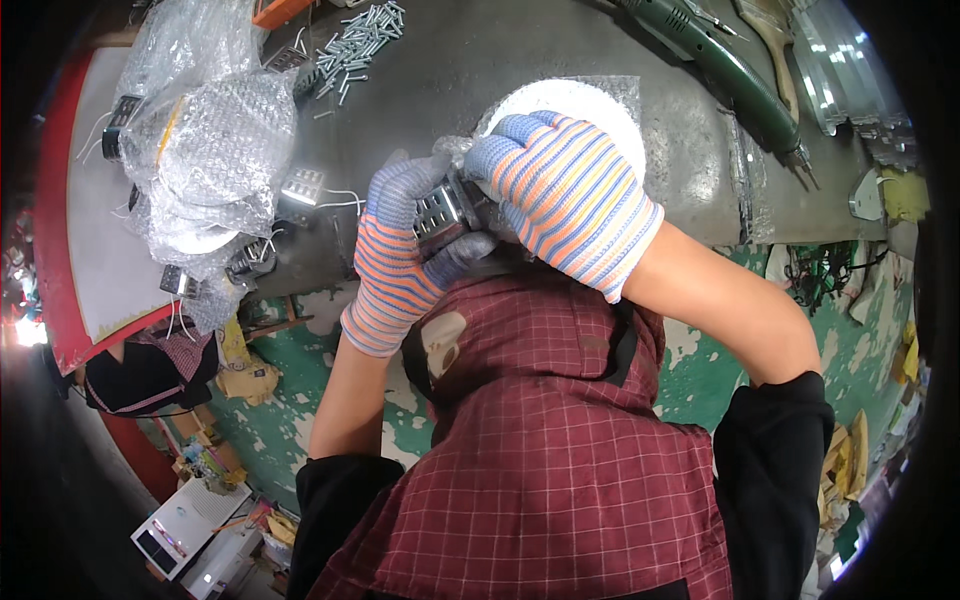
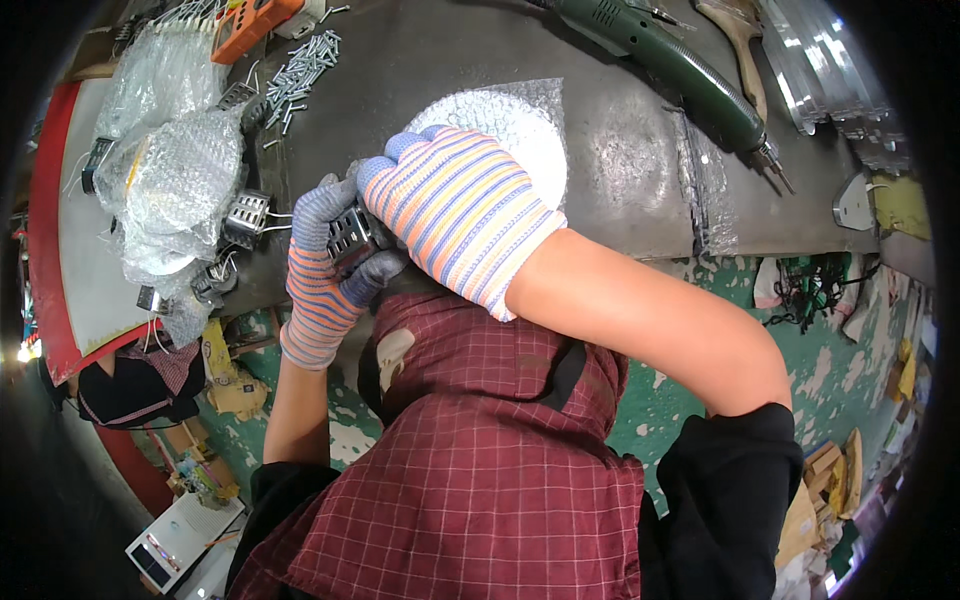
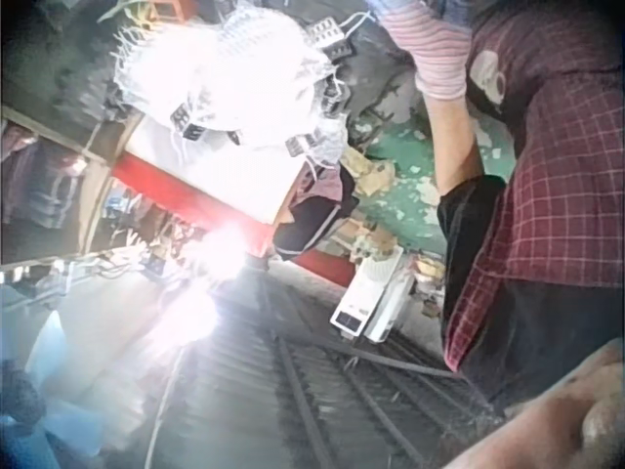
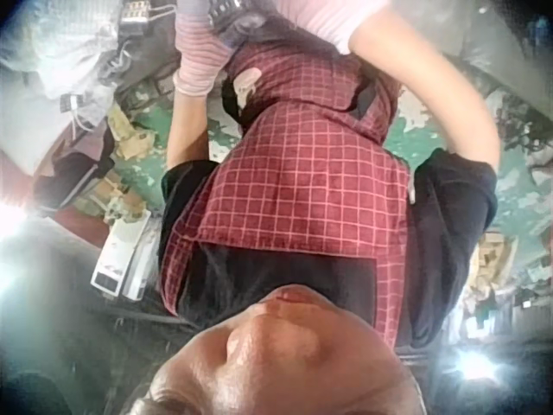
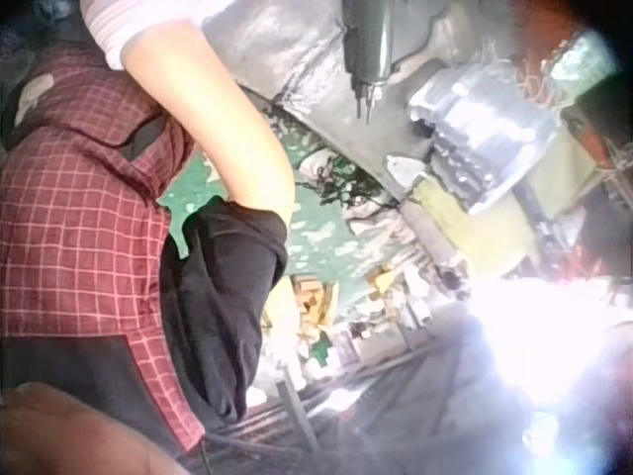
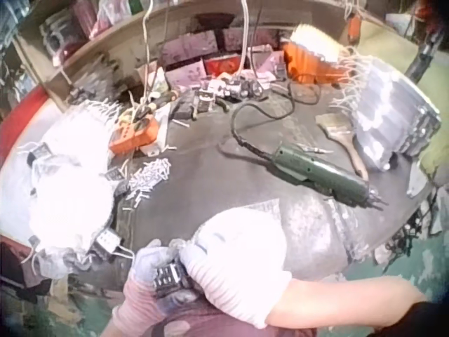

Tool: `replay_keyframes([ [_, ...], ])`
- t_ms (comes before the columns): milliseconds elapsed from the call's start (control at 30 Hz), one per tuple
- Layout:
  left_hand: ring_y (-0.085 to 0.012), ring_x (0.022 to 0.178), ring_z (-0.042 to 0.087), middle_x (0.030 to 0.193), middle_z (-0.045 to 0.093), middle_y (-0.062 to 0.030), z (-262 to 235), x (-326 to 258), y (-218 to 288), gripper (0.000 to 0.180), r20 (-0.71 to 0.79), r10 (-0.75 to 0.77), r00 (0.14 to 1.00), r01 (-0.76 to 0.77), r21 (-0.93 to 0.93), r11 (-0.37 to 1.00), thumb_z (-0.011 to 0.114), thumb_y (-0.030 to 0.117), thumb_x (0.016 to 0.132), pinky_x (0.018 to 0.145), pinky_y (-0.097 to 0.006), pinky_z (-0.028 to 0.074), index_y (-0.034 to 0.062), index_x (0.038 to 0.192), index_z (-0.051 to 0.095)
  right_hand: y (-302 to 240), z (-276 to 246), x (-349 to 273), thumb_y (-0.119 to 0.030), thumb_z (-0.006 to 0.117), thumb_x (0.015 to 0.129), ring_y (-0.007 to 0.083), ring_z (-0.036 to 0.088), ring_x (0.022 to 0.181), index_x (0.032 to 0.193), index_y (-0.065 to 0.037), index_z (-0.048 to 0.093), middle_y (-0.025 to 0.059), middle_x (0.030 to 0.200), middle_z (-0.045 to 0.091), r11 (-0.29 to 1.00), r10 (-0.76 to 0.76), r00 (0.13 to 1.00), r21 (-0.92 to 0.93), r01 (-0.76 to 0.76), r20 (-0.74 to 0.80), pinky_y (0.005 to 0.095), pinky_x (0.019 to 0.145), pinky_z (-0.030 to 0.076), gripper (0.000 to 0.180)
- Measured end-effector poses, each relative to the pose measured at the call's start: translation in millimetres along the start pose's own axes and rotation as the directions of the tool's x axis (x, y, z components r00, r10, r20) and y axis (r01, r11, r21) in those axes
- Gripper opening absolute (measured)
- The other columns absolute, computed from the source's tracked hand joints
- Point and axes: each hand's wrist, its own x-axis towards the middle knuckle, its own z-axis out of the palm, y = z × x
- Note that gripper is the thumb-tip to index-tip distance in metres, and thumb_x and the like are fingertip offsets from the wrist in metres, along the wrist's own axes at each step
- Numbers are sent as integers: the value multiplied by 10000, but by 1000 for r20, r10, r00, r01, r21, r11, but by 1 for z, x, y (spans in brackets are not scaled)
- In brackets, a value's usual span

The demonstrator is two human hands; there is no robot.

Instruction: Assemble and secure components onto a base using an electric screwdriver.

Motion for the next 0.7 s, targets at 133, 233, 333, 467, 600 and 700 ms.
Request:
replay_keyframes([
  [133, -231, 1209, 583, 1284, 590, -130, 2, 3, 0, 746, -17, 31, 999, -30, 47, 998, 877, 220, 765, 1066, -380, 449, 26, 1362, 474, 4, -4, 3, -112, 701, 716, 357, 655, 820, 995, -82, 697, 154, 867, 679, 988, 86, 991, 119, -98, 104, 430, 737, 541, 281],
  [233, -246, 1207, 588, 1291, 587, -138, 1, 4, 3, 745, -7, -46, 999, 46, -62, 997, 875, 223, 767, 1084, -391, 431, 21, 1361, 474, 7, 0, 1, -117, 705, 706, 355, 658, 801, 1002, -90, 695, 141, 847, 678, 991, 44, 998, 124, -49, 42, 432, 723, 540, 297],
  [333, -248, 1206, 588, 1312, 581, -146, 1, 3, 2, 745, -35, 66, 997, -64, 75, 995, 879, 236, 763, 1087, -390, 428, 15, 1351, 480, 2, -4, 4, -130, 710, 710, 352, 657, 832, 1011, -96, 692, 140, 874, 675, 1000, 7, 997, 24, -9, 72, 434, 740, 538, 304],
  [467, -354, 1047, 623, 1161, 614, -154, 2, 12, -2, 726, -101, 187, 977, -167, 178, 970, 911, 293, 666, 993, -460, 484, 32, 1256, 579, -3, -13, 7, -129, 698, 713, 346, 646, 900, 1007, -92, 684, 140, 945, 665, 998, 31, 983, -62, -21, 181, 433, 777, 531, 297],
  [600, -352, 1073, 604, 1159, 622, -136, 2, 11, 0, 717, -116, 180, 977, -159, 165, 973, 897, 301, 658, 1028, -486, 453, 43, 1244, 575, 0, -15, 13, -119, 683, 765, 362, 654, 837, 961, -76, 692, 156, 876, 669, 992, 92, 963, 56, -110, 253, 431, 751, 529, 201],
  [700, -347, 1087, 596, 1169, 618, -128, -3, 12, 2, 711, -63, 187, 980, -170, 202, 964, 886, 315, 668, 1053, -499, 428, 53, 1248, 568, -6, -22, 19, -130, 698, 802, 368, 663, 790, 935, -45, 716, 171, 821, 675, 976, 133, 956, 136, -172, 261, 427, 737, 525, 158],
])
